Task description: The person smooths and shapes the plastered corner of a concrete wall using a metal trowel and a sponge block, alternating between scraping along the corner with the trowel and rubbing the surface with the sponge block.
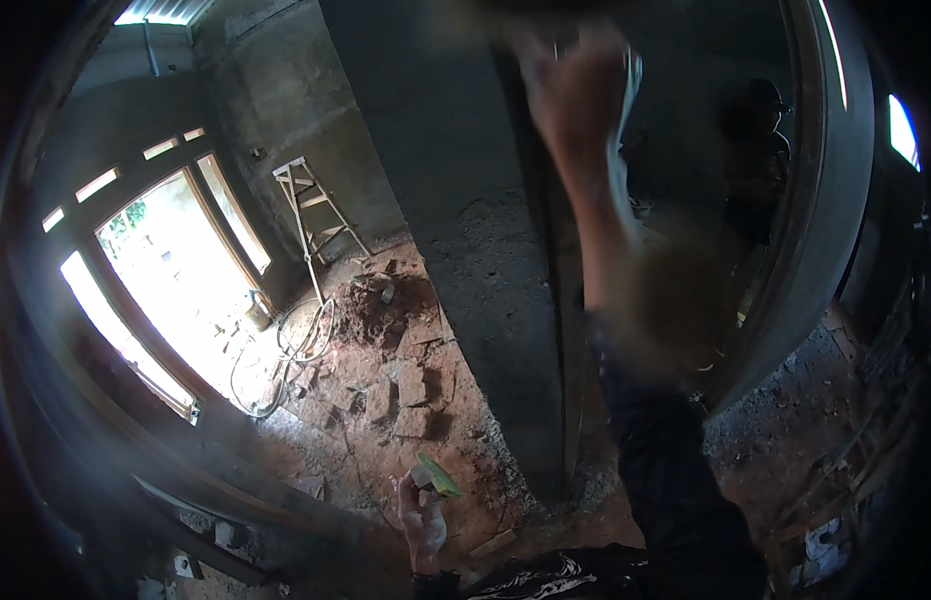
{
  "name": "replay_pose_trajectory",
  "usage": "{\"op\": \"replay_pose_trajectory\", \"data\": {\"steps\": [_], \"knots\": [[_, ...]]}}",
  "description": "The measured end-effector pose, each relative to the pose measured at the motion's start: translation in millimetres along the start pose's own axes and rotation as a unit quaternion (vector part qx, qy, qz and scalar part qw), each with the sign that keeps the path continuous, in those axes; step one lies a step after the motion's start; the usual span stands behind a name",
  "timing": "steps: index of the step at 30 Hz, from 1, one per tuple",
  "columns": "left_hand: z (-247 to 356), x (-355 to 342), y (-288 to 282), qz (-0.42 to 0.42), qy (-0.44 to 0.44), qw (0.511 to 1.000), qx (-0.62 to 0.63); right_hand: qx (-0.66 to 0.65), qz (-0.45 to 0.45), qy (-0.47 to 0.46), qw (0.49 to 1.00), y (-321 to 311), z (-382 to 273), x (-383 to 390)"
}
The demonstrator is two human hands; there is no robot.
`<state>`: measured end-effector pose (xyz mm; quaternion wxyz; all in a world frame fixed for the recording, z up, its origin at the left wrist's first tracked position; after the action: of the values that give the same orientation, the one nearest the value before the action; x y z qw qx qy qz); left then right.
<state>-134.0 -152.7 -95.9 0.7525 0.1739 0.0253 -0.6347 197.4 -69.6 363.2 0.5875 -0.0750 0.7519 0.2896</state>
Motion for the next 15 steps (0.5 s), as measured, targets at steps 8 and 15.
{"op": "replay_pose_trajectory", "data": {"steps": [8,15], "knots": [[-1,-8,11,0.001,-0.006,1.0,-0.013,-0.06,-0.047,-0.035,0.996,-13,-14,86],[-1,-16,19,-0.028,-0.017,0.999,0.009,-0.112,-0.028,-0.005,0.993,-42,-8,93]]}}
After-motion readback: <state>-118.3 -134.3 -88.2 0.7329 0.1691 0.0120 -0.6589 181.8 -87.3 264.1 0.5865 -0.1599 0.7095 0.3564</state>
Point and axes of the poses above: each hand's wrist, its own x-axis away from the middle knuckle, its own y-axis out of the palm, z = x × y, the point moved 7 cm from there along -x, towards the middle knuckle, and after that the axes turned 2 degrees about -y, right-handed, at the moved point
